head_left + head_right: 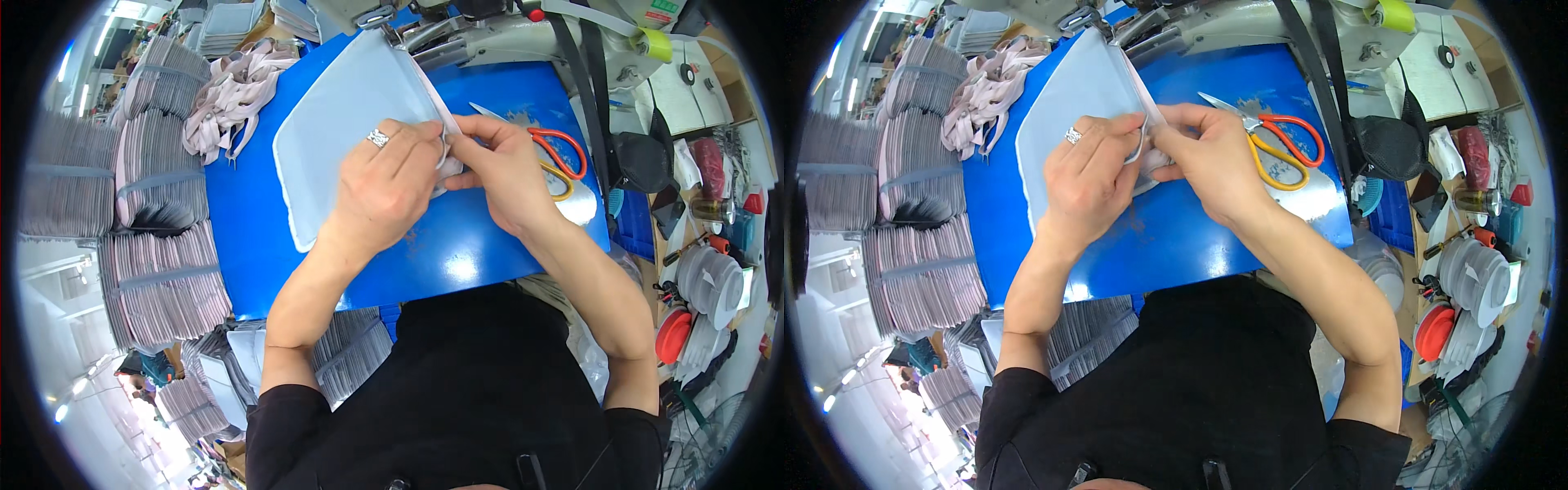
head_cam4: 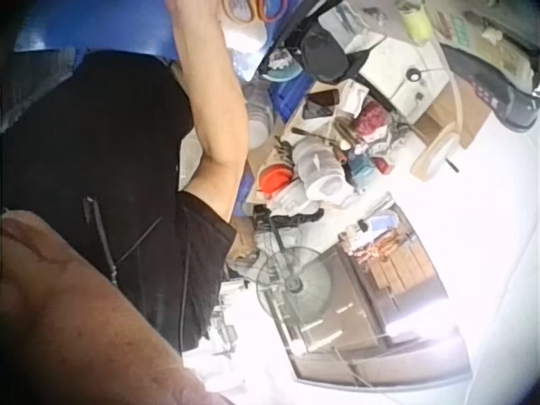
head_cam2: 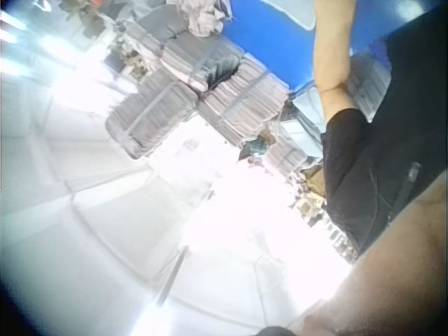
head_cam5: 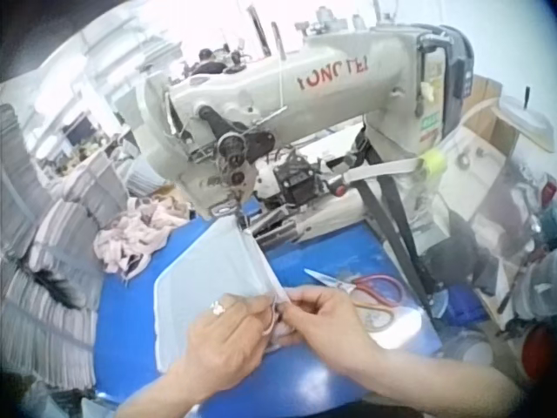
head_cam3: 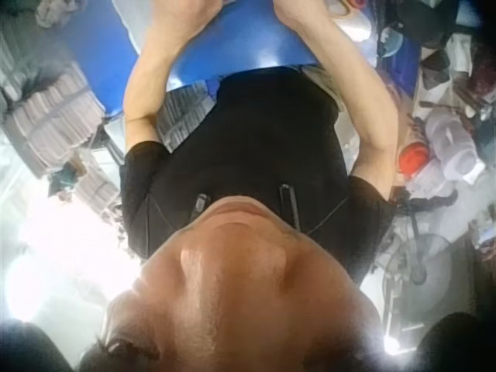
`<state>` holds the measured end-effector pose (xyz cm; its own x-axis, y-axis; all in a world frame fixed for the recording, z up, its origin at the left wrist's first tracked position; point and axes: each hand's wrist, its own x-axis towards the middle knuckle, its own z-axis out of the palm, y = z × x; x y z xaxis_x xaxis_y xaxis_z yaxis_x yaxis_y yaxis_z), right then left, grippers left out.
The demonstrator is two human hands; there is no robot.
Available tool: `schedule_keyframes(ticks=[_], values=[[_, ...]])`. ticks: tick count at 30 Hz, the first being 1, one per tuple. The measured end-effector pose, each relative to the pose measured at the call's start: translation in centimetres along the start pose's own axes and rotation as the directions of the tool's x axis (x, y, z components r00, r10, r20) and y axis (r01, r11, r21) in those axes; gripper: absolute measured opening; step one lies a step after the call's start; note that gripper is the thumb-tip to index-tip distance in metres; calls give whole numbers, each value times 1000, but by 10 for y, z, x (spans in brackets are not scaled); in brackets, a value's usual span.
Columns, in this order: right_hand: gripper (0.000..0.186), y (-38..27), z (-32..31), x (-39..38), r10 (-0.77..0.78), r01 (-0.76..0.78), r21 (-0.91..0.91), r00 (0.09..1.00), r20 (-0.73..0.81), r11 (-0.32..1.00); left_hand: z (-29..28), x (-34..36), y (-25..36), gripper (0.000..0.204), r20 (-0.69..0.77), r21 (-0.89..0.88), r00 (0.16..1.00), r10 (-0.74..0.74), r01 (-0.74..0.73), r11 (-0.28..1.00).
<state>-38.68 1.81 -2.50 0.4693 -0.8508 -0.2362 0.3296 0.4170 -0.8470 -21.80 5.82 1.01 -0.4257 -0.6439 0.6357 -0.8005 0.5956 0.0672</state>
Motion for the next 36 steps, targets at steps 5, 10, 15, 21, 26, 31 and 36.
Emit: schedule_keyframes(ticks=[5, 10, 15, 21, 26, 31, 36], values=[[26, 8, 1, 19, -37, 31, 99, 998, 51, 995, 1, 11, -13, 23, 29, -14, 999, 22, -22, 1000], [28, 8, 10, 51, -76, 66, 135, 995, 71, 989, 1, 23, -39, 27, 69, -28, 998, 0, 2, 1000], [26, 7, 19, 81, -90, 79, 165, 994, 60, 983, 3, 34, -67, 27, 134, 25, 991, -21, 17, 1000], [26, -8, 33, 83, -34, 39, 99, 998, -48, 994, 0, 36, -87, 31, 111, 14, 993, -40, 38, 999], [25, -3, 34, 86, -101, 104, 47, 992, -76, 993, -26, 15, -86, 65, 288, 258, 865, -411, 343, 903], [26, 2, 42, 86, -157, 156, -18, 979, -133, 988, -44, 6, -79, 73, 411, 255, 818, -403, 321, 912], [38, -2, 57, 76, -187, 149, -233, 971, -149, 961, -54, 18, -63, 77, 419, 327, 864, -278, 142, 934]])
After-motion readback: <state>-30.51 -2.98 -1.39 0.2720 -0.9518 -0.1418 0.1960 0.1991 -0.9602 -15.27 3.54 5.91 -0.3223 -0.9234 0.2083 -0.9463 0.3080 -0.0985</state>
